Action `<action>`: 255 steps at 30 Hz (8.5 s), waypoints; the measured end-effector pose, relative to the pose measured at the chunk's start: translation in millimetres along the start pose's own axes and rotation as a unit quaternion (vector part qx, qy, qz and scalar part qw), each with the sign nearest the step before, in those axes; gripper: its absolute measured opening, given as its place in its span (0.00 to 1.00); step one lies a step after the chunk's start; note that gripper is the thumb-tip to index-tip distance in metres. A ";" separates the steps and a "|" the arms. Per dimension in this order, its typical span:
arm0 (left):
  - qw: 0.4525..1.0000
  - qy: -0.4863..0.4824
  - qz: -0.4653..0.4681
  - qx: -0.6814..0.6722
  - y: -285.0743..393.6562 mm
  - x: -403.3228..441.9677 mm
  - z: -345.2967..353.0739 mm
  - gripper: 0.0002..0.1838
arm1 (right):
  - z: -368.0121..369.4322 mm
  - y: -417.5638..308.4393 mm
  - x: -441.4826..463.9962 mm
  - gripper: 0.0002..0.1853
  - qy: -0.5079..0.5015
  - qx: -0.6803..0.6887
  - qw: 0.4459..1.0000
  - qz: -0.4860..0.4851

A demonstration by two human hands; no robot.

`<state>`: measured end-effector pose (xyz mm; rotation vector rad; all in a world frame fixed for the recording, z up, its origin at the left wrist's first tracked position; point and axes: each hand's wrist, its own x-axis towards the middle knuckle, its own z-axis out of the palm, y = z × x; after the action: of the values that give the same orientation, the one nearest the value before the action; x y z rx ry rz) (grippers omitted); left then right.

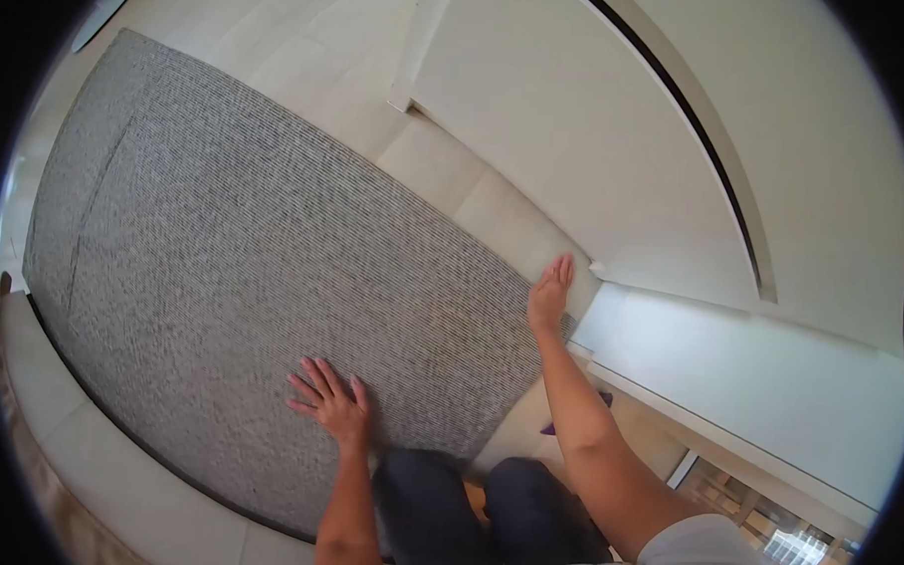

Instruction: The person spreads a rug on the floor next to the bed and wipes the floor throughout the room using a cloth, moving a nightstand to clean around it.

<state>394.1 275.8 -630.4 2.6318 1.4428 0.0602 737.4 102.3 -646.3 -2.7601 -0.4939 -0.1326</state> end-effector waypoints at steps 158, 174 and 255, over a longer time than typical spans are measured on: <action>0.856 -0.386 -0.267 -0.216 -75.7 -775.4 -3.4 0.47 | -98.4 203.3 -418.4 0.27 0.058 -0.073 0.962 -0.255; 0.732 -0.380 -0.463 -0.324 -58.6 -723.9 -44.2 0.49 | -122.9 173.2 -476.9 0.23 -0.063 -0.018 0.904 -0.422; 0.953 0.036 -0.003 -0.300 3.6 -729.3 -10.2 0.03 | -83.8 146.2 -475.7 0.31 0.064 -0.021 0.936 -0.345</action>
<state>2.6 -338.7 -596.5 2.1406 1.2036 0.5129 341.2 -208.0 -682.8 -2.4639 -1.4100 -0.4830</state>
